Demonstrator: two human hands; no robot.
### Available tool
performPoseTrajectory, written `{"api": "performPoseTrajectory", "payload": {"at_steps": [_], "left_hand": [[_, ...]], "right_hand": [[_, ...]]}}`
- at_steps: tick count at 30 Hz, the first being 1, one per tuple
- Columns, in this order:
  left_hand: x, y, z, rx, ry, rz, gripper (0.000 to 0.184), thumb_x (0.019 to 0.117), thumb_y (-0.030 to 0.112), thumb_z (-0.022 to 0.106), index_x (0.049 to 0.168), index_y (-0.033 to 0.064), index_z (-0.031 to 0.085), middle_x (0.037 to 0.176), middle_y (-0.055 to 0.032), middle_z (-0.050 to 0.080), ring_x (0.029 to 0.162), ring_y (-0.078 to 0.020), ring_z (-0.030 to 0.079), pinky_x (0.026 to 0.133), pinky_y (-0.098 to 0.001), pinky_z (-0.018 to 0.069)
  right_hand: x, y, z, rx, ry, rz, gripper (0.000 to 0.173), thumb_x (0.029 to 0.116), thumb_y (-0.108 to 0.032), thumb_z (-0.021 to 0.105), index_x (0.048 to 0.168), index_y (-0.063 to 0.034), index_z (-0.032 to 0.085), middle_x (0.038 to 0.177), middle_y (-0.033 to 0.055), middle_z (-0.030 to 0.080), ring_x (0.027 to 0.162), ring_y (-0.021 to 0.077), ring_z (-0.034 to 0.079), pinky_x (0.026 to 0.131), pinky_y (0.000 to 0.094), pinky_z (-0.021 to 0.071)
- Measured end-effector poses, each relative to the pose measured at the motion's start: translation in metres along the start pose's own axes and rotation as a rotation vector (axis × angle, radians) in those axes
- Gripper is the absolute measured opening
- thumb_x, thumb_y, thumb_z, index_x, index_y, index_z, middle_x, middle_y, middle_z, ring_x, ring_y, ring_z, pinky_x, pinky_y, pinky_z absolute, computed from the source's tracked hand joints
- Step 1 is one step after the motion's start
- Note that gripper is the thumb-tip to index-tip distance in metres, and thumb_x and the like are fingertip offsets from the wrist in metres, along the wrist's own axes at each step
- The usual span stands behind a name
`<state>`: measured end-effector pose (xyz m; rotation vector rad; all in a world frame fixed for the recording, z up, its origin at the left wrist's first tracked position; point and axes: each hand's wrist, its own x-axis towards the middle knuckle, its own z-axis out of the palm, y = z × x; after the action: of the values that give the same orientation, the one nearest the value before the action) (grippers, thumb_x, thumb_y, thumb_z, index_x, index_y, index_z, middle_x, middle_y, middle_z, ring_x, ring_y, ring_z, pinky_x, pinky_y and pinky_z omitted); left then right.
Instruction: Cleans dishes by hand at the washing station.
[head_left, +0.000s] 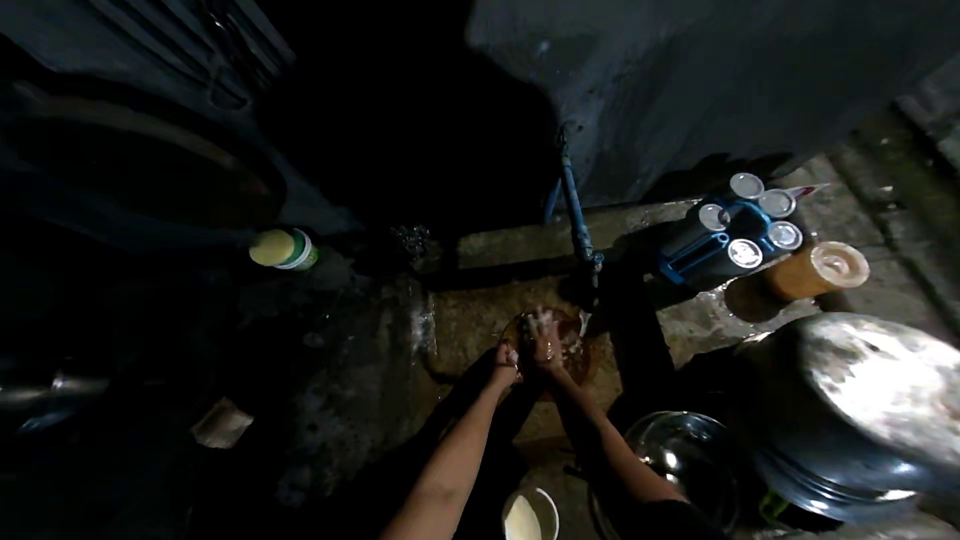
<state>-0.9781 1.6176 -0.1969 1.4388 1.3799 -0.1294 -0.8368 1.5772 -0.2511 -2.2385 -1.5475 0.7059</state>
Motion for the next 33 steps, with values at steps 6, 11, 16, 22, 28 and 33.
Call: {"api": "performPoseTrajectory", "payload": {"at_steps": [6,11,16,22,28,33], "left_hand": [[-0.007,0.007,-0.005,0.108,0.008,-0.026,0.049,0.0969,0.017,0.062,0.144,0.0106,0.05,0.128,-0.0181,0.063,0.11,-0.0299,0.067,0.092,-0.0493,0.0574],[0.0,0.001,-0.007,0.128,0.006,-0.008,0.043,0.0989,0.019,0.058,0.141,0.0117,0.053,0.125,-0.0166,0.064,0.103,-0.0278,0.069,0.087,-0.0479,0.059],[0.0,0.005,-0.008,0.125,0.051,0.008,0.043,0.1034,0.021,0.051,0.144,0.0073,0.051,0.13,-0.0203,0.062,0.112,-0.031,0.066,0.094,-0.0496,0.0553],[0.001,0.004,-0.005,-0.01,-0.01,-0.026,0.041,0.0997,0.016,0.058,0.14,0.0086,0.053,0.126,-0.0195,0.063,0.105,-0.0292,0.068,0.089,-0.0477,0.0582],[-0.004,0.034,-0.014,-0.275,-0.036,0.009,0.038,0.1039,0.009,0.052,0.141,-0.001,0.047,0.129,-0.0274,0.057,0.104,-0.0357,0.065,0.085,-0.0492,0.0574],[-0.013,0.065,-0.029,-0.334,-0.063,-0.025,0.034,0.1023,0.006,0.053,0.135,-0.0047,0.052,0.117,-0.0245,0.061,0.093,-0.0295,0.063,0.08,-0.0437,0.0552]], "right_hand": [[-0.051,0.065,-0.054,-0.101,-0.358,-0.19,0.058,0.1005,-0.027,0.054,0.156,-0.0151,0.043,0.165,0.0112,0.03,0.155,0.033,0.016,0.127,0.0531,0.0079],[0.007,0.041,-0.048,-0.105,-0.092,0.031,0.072,0.0969,-0.038,0.06,0.16,-0.0156,0.033,0.17,0.0153,0.011,0.157,0.0357,0.001,0.126,0.0567,0.0076],[-0.003,-0.001,0.0,-0.022,-0.299,-0.307,0.056,0.1031,-0.023,0.05,0.157,-0.0133,0.039,0.169,0.011,0.021,0.157,0.035,0.008,0.127,0.053,0.0073],[-0.035,0.08,-0.091,-0.21,-0.442,-0.169,0.061,0.1016,-0.025,0.055,0.159,-0.0144,0.036,0.168,0.0126,0.021,0.156,0.0341,0.014,0.126,0.0547,0.012],[-0.032,0.022,-0.048,0.074,-0.239,-0.013,0.094,0.0937,-0.069,0.049,0.162,-0.0096,0.025,0.17,0.0161,0.003,0.156,0.0386,-0.001,0.125,0.0575,0.0082],[-0.062,-0.025,-0.097,-0.041,-0.476,-0.083,0.058,0.1019,-0.018,0.057,0.155,-0.0047,0.039,0.165,0.0219,0.026,0.153,0.0415,0.02,0.122,0.0529,0.024]]}}
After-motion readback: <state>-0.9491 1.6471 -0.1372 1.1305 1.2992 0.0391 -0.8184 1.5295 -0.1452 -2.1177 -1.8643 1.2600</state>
